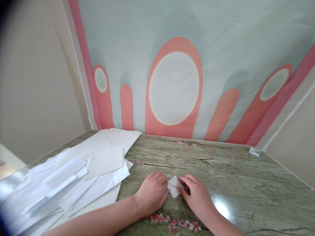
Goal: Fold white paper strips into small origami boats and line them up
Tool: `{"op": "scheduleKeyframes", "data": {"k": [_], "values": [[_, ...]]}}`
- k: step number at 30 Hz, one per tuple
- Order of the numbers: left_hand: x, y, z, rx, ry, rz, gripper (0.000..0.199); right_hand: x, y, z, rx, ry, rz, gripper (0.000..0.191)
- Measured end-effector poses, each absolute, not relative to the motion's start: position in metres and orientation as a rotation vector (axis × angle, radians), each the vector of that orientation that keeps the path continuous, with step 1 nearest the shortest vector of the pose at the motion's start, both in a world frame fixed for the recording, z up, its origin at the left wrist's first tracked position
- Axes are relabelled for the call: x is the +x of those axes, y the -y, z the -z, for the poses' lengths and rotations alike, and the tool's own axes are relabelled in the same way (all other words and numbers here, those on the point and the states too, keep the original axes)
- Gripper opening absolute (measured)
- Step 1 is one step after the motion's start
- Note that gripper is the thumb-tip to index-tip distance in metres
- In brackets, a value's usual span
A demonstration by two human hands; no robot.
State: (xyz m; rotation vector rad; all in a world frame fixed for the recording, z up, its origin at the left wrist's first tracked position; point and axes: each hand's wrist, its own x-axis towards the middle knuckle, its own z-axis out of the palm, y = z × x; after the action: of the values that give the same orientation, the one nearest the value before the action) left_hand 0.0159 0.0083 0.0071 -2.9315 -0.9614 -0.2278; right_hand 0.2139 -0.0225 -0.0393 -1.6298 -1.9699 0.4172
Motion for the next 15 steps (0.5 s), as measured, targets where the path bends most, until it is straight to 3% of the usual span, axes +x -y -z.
{"op": "scheduleKeyframes", "data": {"k": [5,15], "values": [[0.011,-0.018,0.001,-3.035,1.074,0.498,0.022,0.215,0.020,0.040,-1.626,1.893,-0.514,0.021],[0.011,-0.029,0.017,-3.144,1.229,0.809,0.041,0.206,0.023,0.044,-1.485,1.835,-0.548,0.020]]}}
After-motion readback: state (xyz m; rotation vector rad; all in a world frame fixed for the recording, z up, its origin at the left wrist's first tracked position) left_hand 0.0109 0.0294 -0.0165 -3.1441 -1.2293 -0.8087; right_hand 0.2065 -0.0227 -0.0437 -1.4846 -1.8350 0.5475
